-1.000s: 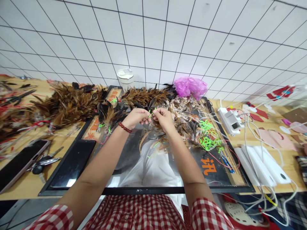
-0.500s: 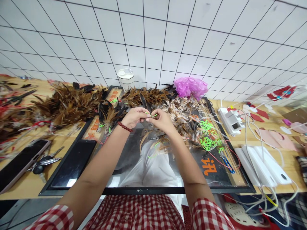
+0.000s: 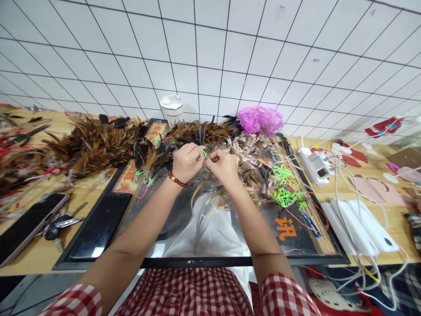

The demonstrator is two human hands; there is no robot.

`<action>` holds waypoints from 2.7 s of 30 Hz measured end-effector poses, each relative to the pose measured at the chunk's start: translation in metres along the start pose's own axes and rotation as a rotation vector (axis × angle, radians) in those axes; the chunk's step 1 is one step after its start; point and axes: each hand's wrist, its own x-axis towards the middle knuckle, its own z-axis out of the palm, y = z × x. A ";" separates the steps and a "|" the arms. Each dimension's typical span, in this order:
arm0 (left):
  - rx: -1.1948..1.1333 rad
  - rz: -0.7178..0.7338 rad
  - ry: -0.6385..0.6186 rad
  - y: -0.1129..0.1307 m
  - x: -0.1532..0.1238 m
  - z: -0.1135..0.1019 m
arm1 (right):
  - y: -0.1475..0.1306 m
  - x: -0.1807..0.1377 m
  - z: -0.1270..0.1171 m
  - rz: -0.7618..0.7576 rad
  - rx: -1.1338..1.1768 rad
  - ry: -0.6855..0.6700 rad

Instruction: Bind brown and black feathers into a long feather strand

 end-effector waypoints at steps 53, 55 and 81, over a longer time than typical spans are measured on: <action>-0.670 -0.539 -0.140 0.013 0.018 -0.026 | -0.006 0.003 -0.030 -0.293 -0.488 -0.134; -0.919 -0.667 -0.074 0.016 0.018 -0.017 | -0.008 0.000 -0.026 -0.310 -0.499 -0.241; -1.288 -0.736 -0.601 0.015 0.009 -0.010 | -0.006 0.009 -0.011 0.322 0.961 -0.299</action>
